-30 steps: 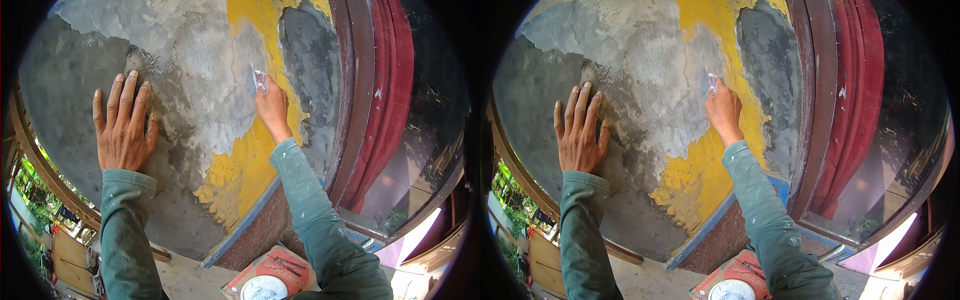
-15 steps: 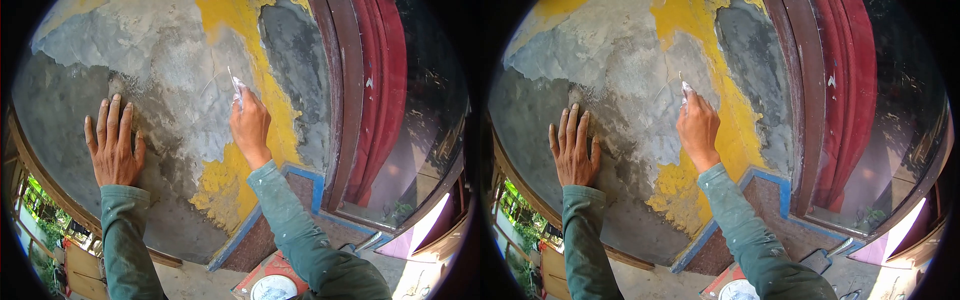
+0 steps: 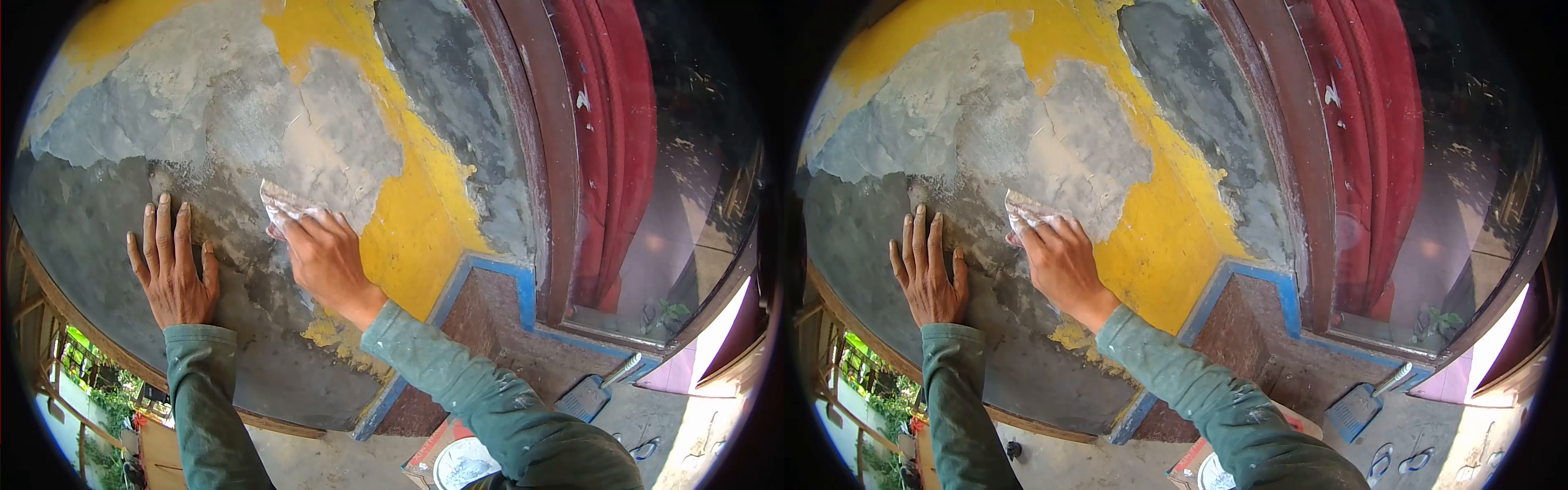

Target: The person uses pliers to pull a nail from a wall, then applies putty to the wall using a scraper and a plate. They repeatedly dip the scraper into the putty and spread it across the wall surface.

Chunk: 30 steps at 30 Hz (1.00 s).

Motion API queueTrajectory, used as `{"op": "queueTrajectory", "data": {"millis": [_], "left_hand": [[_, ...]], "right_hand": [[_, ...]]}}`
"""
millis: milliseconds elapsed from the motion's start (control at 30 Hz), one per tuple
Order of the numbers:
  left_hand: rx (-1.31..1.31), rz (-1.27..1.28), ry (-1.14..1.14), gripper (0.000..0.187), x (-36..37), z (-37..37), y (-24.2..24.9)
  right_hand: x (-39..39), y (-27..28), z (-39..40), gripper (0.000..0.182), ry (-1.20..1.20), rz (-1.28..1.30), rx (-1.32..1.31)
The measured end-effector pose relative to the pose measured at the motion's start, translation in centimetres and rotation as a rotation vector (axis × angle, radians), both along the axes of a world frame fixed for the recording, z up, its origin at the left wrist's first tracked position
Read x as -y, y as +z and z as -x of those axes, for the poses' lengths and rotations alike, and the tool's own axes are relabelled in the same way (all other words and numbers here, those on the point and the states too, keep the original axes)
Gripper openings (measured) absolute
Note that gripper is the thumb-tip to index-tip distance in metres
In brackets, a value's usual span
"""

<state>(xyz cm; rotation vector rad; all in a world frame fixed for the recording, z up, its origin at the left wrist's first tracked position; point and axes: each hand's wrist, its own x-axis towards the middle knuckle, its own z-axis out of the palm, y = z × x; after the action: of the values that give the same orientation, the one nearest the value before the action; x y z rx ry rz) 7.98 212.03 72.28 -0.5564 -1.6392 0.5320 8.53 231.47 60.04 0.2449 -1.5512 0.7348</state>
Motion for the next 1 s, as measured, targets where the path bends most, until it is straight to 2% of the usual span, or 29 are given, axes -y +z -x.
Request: {"op": "queueTrajectory", "data": {"millis": [100,133,233,333,400,633,1000], "left_hand": [[-0.007,-0.009,-0.004,0.059,-0.2,0.0,0.2],[0.000,0.001,-0.011,0.059,-0.1,-0.1,0.1],[0.003,0.004,-0.002,0.059,-0.1,-0.1,0.1],[0.000,0.009,0.006,0.059,-0.1,-0.1,0.1],[0.009,0.007,0.032,0.059,-0.2,-0.2,0.1],[-0.019,0.025,0.039,0.057,-0.3,-0.1,0.2],[-0.060,0.049,0.037,0.055,-0.2,0.3,0.3]], "right_hand": [[-4.7,-0.2,-0.7,0.028,0.104,-0.008,-0.004],[-6.8,0.8,-0.5,0.030,0.054,-0.033,-0.072],[-12.8,6.5,2.5,0.028,-0.056,-0.137,-0.240],[-15.8,11.5,4.1,0.025,-0.087,-0.228,-0.237],[-16.6,12.6,5.3,0.025,-0.071,-0.345,-0.211],[-16.4,8.4,6.1,0.028,-0.129,-0.414,-0.145],[-16.1,1.0,4.2,0.029,-0.036,-0.444,0.020]]}}
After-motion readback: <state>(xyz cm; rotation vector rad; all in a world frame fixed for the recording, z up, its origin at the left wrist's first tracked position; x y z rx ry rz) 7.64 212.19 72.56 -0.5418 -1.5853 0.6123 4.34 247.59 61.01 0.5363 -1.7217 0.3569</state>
